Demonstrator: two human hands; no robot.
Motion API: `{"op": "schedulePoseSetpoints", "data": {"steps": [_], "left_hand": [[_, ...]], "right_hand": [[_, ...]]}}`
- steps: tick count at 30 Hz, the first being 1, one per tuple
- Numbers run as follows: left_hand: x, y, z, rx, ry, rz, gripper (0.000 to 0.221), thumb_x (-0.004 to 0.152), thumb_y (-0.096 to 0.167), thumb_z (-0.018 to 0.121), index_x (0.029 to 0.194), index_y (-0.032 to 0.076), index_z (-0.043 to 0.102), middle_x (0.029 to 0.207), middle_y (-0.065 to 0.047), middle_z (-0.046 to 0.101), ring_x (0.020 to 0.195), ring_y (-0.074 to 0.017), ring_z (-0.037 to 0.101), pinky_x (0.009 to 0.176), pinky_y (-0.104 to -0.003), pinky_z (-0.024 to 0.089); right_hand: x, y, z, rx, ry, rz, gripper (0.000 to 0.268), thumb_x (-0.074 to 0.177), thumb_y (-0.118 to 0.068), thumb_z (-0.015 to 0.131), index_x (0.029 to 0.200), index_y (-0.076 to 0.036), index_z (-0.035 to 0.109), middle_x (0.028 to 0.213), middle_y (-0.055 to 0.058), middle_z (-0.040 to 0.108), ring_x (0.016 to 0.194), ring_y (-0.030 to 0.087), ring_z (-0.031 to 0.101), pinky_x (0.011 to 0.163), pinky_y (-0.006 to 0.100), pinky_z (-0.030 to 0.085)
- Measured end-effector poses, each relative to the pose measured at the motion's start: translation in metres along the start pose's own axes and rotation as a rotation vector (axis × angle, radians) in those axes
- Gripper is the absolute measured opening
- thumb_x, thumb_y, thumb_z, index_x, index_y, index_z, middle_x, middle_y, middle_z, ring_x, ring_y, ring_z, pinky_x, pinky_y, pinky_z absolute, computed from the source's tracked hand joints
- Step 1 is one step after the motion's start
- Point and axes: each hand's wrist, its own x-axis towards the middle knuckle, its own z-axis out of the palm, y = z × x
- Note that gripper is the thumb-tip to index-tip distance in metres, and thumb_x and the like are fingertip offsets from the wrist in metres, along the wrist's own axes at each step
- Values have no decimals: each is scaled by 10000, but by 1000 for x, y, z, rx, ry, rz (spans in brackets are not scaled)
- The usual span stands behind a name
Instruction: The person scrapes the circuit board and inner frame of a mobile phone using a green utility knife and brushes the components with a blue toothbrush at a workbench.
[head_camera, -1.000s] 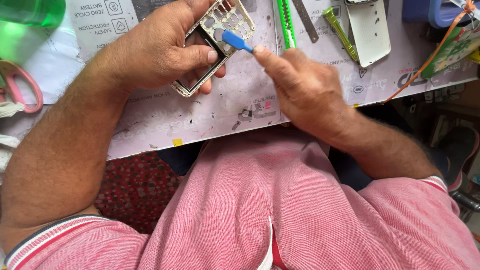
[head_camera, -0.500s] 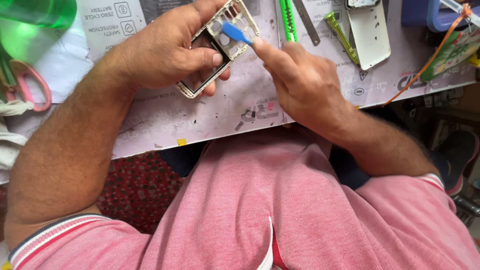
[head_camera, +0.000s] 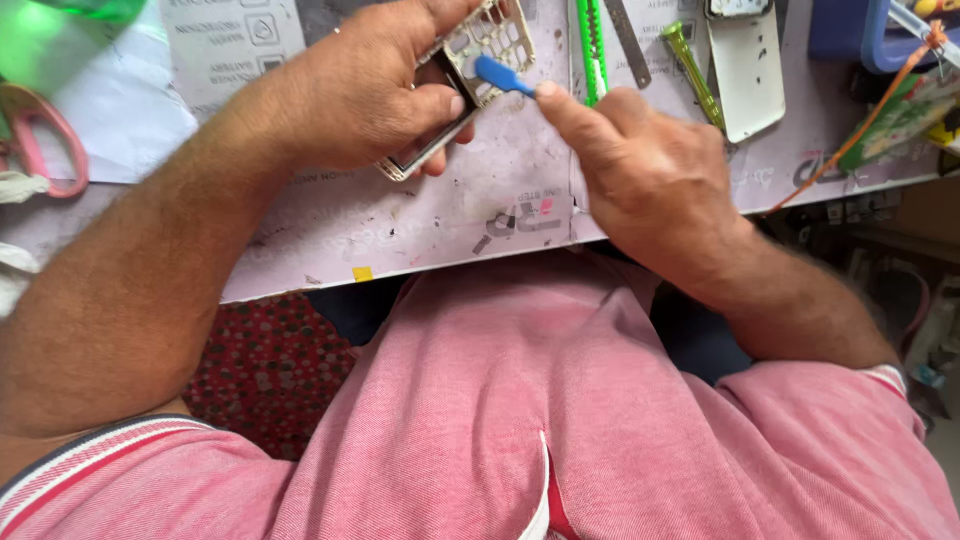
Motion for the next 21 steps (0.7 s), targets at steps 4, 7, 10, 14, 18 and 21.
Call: {"op": "schedulePoseSetpoints", "data": {"steps": [4, 7, 10, 14, 18, 21], "left_hand": [[-3, 3, -2, 84, 18, -27, 699, 948, -19, 510, 1602, 176, 356, 851, -63, 721, 613, -126, 713, 512, -283, 614], [-3, -1, 1, 96, 26, -24, 601, 972, 5, 517, 1550, 145, 433, 855, -44, 731, 630, -115, 723, 522, -278, 612], [-2, 0, 1, 108, 33, -10, 635, 943, -10, 494, 1551, 157, 420, 833, -49, 722, 607, -118, 716, 512, -279, 614], [-3, 2, 5, 146, 49, 58, 681, 910, -22, 482, 1558, 161, 383, 829, -52, 713, 599, -119, 701, 518, -278, 611], [-4, 4, 6, 180, 84, 47, 625, 919, -17, 480, 1518, 160, 459, 849, -50, 725, 613, -112, 721, 514, -283, 624], [-6, 2, 7, 169, 73, 78, 611, 921, -24, 460, 1509, 139, 470, 834, -72, 716, 581, -126, 692, 487, -296, 599]], "right_hand": [[4, -3, -3, 22, -26, -18, 553, 989, -2, 657, 1515, -146, 565, 926, 95, 613, 678, 264, 608, 562, 426, 488], [6, -6, -5, 102, -58, 32, 433, 1041, -33, 661, 1456, -129, 584, 937, 116, 642, 720, 302, 639, 609, 441, 509], [11, -9, -10, 328, -38, 32, 366, 1090, -66, 637, 1444, -89, 544, 1057, 158, 675, 863, 363, 683, 730, 458, 545], [20, -9, -24, 484, -244, 158, 378, 1056, -72, 610, 1423, -49, 523, 930, 174, 688, 808, 359, 690, 692, 449, 531], [36, -4, -26, 1315, -545, 793, 395, 1047, -114, 551, 1441, -85, 539, 840, 97, 647, 491, 218, 473, 438, 387, 383], [43, -5, -29, 1441, -514, 819, 329, 1071, -149, 531, 1387, -60, 547, 826, 58, 661, 453, 121, 470, 390, 309, 378]]}}
